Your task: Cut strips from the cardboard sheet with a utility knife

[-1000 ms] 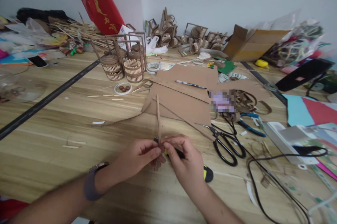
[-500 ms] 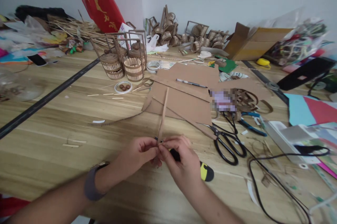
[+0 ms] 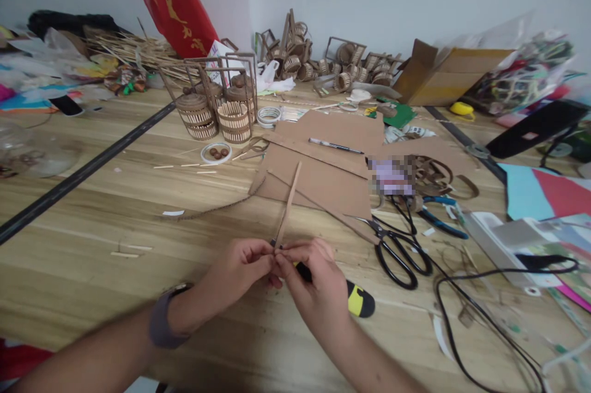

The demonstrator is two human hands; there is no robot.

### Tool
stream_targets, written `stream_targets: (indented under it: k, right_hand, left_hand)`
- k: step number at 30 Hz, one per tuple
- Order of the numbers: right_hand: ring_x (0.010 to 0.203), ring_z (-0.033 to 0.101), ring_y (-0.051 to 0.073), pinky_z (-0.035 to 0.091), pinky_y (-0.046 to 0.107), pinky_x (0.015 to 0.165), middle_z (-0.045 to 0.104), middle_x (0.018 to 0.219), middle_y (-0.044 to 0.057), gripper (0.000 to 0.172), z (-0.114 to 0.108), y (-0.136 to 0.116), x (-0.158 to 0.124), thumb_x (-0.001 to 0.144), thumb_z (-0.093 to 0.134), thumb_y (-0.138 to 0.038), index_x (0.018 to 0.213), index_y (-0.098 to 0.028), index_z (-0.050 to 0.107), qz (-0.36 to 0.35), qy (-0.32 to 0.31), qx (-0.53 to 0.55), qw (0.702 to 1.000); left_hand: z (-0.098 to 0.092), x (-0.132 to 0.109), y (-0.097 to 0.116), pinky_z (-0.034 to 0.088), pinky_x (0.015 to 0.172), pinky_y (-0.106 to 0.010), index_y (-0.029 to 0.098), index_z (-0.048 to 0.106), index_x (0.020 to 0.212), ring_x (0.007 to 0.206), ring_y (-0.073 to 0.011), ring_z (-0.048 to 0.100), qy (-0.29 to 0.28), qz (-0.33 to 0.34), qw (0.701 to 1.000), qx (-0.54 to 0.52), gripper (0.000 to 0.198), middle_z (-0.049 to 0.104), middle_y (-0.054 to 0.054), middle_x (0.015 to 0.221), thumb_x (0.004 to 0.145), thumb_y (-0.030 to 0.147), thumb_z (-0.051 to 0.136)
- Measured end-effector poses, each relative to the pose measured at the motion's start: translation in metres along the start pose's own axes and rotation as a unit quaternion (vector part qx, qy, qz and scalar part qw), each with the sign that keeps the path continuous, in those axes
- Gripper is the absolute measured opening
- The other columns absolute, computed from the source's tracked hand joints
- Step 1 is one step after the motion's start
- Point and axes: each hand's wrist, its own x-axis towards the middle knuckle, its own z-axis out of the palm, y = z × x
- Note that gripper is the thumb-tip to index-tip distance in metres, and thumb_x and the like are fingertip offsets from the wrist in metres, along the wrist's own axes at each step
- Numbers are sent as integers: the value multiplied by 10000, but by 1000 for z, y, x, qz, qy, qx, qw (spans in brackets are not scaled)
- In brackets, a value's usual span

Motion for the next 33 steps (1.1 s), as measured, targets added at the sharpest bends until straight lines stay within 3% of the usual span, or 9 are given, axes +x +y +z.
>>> stream_targets:
  k: [10, 17, 21, 26, 30, 33]
  right_hand:
    - [710, 725, 166, 575, 255, 617, 749, 765, 30, 193, 2, 2, -3, 885, 694, -393, 767, -246, 656, 143, 4, 90, 986]
    - [630, 703, 164, 568, 261, 575, 735, 685, 28, 335, 2, 0, 2, 808, 743, -518, 709, -234, 596, 268, 3, 243, 932]
    - [630, 703, 165, 567, 265, 576, 734, 682, 26, 358, 1, -1, 6, 778, 767, -528, 712, -229, 583, 300, -8, 276, 913]
    - [602, 702, 156, 563, 250, 543, 730, 671, 16, 298, 1, 1, 6, 821, 739, -487, 754, -232, 600, 257, 4, 244, 935]
    - [740, 748, 167, 591, 253, 623, 769, 813, 36, 135, 1, 3, 2, 877, 693, -334, 795, -243, 635, 145, 24, 127, 981]
    - [801, 754, 177, 598, 280, 673, 774, 861, 39, 46, -2, 2, 2, 894, 658, -237, 855, -255, 643, 48, 11, 45, 998]
  left_hand:
    - [-2, -1, 2, 482, 596, -248, 150, 644, 717, 594, -134, 631, -6, 5, 1000, 14, 201, 684, -20, 673, 714, 336, 569]
    - [-2, -2, 3, 493, 614, -267, 135, 666, 751, 622, -155, 656, -11, -6, 1000, 24, 265, 736, -72, 745, 725, 389, 594]
    - [-2, -1, 0, 494, 627, -272, 138, 650, 751, 620, -151, 651, -17, -5, 1000, 11, 247, 740, -79, 756, 733, 379, 600]
    - [-4, 1, -4, 494, 657, -279, 126, 647, 832, 675, -158, 660, -37, 4, 999, -5, 377, 731, -86, 806, 785, 499, 669]
    - [-5, 3, -7, 489, 682, -274, 112, 656, 882, 710, -154, 647, -55, 15, 998, -25, 528, 702, -70, 794, 776, 628, 693]
    - [-5, 3, -6, 479, 675, -265, 115, 657, 841, 694, -143, 620, -63, 14, 997, -33, 558, 665, -43, 740, 751, 663, 706]
